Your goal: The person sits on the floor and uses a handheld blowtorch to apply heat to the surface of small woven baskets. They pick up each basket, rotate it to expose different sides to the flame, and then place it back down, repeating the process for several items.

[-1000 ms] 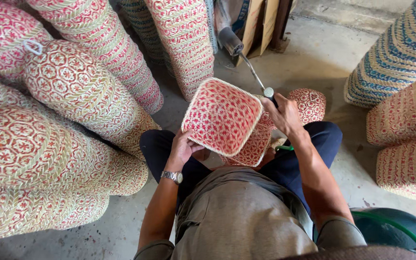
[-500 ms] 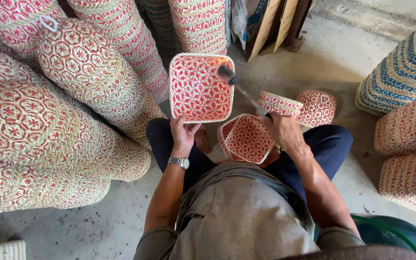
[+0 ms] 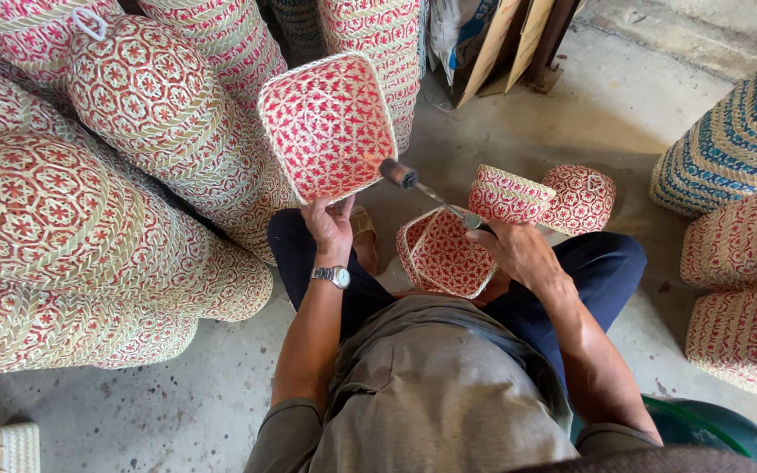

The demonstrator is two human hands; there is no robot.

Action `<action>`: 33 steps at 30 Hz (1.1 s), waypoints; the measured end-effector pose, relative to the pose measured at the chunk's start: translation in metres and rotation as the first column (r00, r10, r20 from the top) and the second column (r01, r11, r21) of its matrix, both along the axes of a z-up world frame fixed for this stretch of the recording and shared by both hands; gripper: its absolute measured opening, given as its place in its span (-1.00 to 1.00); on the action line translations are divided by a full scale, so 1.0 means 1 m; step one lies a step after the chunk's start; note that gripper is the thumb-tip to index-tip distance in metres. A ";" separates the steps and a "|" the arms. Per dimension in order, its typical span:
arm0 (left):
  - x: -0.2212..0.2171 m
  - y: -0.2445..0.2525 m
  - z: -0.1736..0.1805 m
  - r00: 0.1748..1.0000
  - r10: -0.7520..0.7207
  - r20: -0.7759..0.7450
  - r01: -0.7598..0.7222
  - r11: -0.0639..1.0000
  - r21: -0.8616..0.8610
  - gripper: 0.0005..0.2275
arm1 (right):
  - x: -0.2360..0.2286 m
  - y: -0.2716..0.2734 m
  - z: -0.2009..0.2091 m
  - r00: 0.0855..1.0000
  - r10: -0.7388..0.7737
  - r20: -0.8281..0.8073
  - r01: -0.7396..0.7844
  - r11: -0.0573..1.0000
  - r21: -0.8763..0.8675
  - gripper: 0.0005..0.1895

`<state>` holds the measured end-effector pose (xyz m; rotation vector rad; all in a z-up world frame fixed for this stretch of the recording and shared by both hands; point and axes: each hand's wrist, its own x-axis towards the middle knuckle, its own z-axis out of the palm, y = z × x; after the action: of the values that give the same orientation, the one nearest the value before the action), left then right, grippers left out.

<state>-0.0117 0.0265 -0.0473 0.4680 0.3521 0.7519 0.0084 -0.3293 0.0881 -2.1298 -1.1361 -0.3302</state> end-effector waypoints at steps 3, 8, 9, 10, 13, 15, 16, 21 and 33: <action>-0.008 0.000 0.006 1.000 -0.014 -0.003 0.014 0.999 0.044 -0.62 | 0.011 -0.004 0.000 0.982 -0.171 -0.081 0.164 0.982 -0.091 -0.67; -0.013 -0.011 0.006 0.988 -0.146 0.051 0.141 0.985 0.096 -0.72 | 0.044 0.013 0.016 0.964 -0.263 -0.029 0.263 0.965 -0.009 -0.57; -0.013 -0.014 0.003 0.987 -0.158 0.013 0.157 0.984 0.083 -0.71 | 0.047 0.016 0.017 0.972 -0.222 -0.076 0.222 0.975 -0.006 -0.59; -0.012 -0.017 0.000 0.985 -0.171 -0.025 0.172 0.983 0.070 -0.71 | 0.048 0.019 0.018 0.976 -0.180 -0.123 0.181 0.983 0.001 -0.61; -0.008 -0.017 -0.013 0.967 -0.231 -0.110 0.238 0.970 0.056 -0.70 | 0.050 0.019 0.016 0.983 -0.130 -0.131 0.139 0.989 0.056 -0.61; -0.009 -0.016 -0.025 0.942 -0.308 -0.131 0.312 0.950 0.005 -0.73 | 0.053 0.013 0.010 0.968 -0.204 -0.143 0.216 0.973 0.078 -0.59; -0.010 -0.015 -0.030 0.924 -0.361 -0.125 0.358 0.933 -0.044 -0.75 | 0.055 0.008 0.007 0.945 -0.278 -0.174 0.295 0.953 0.074 -0.57; -0.019 -0.039 -0.030 0.882 -0.366 -0.299 0.368 0.928 -0.050 -0.59 | 0.062 -0.018 -0.008 0.804 -0.324 -0.500 0.426 0.899 0.103 -0.59; -0.017 -0.118 -0.042 0.921 0.147 -0.361 0.260 0.458 0.850 -0.14 | 0.087 0.041 -0.029 0.552 0.135 -0.823 0.393 0.828 0.400 -0.80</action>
<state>-0.0289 -0.0915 -0.0893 1.6815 0.2771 0.7285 0.0955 -0.2880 0.0594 -1.5062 -0.2316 0.2799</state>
